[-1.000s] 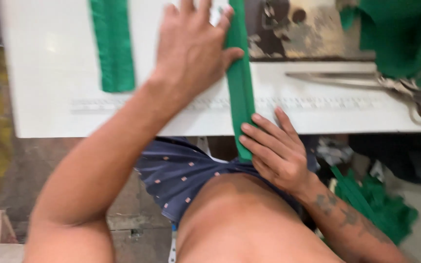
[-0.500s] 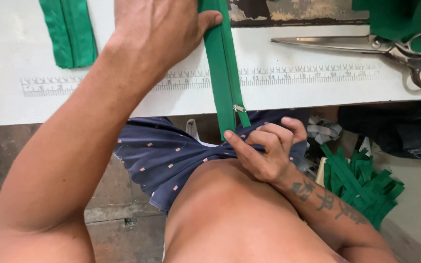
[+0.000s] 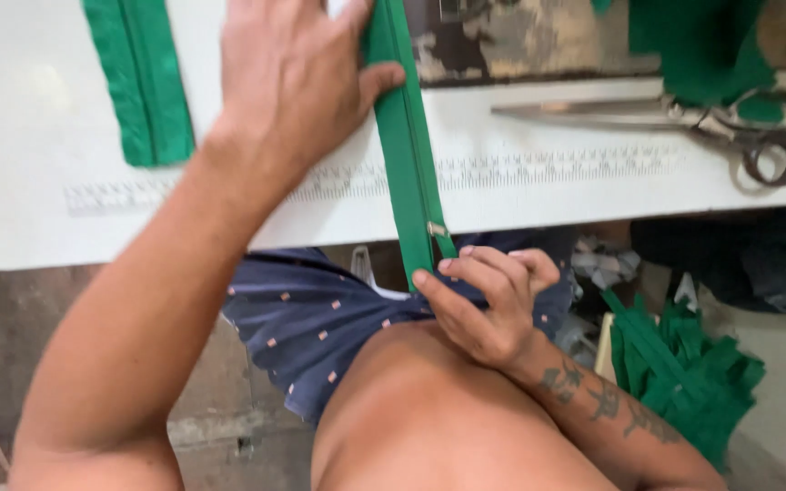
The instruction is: Sewing green zippers onto fabric strips using an industrial sewing machine and trimming with scissors.
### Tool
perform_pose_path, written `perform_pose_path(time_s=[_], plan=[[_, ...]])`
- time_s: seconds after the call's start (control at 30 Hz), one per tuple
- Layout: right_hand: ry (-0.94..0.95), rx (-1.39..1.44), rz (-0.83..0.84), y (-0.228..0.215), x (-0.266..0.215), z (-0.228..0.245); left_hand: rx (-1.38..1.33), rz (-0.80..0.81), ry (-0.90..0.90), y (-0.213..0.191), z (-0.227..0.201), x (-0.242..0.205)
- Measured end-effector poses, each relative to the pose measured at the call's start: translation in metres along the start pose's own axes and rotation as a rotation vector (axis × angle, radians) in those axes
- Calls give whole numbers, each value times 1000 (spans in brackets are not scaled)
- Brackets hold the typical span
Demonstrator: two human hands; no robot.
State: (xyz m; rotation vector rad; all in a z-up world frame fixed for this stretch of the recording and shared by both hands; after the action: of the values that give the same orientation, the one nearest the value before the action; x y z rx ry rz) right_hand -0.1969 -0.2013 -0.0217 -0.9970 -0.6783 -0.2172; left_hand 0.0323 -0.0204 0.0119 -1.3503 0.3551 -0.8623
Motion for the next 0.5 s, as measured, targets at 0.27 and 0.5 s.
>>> perform_pose_path(time_s=[0.27, 0.5], plan=[[-28, 249, 107, 7, 13, 1, 40, 93, -19, -1, -4, -4], [13, 214, 149, -7, 21, 7, 50, 59, 12, -9, -16, -7]])
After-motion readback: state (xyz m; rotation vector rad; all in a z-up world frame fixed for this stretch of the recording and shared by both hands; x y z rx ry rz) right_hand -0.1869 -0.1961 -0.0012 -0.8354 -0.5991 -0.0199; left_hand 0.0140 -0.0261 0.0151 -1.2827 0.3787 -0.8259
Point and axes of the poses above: each hand's wrist, its own x-axis towards the middle knuckle, its own y-axis out of the palm, z = x × y, the point moved 4 cm from there along x, towards the middle knuckle, and after that the axes turned 15 degrees about y, right-handed, at the moved point
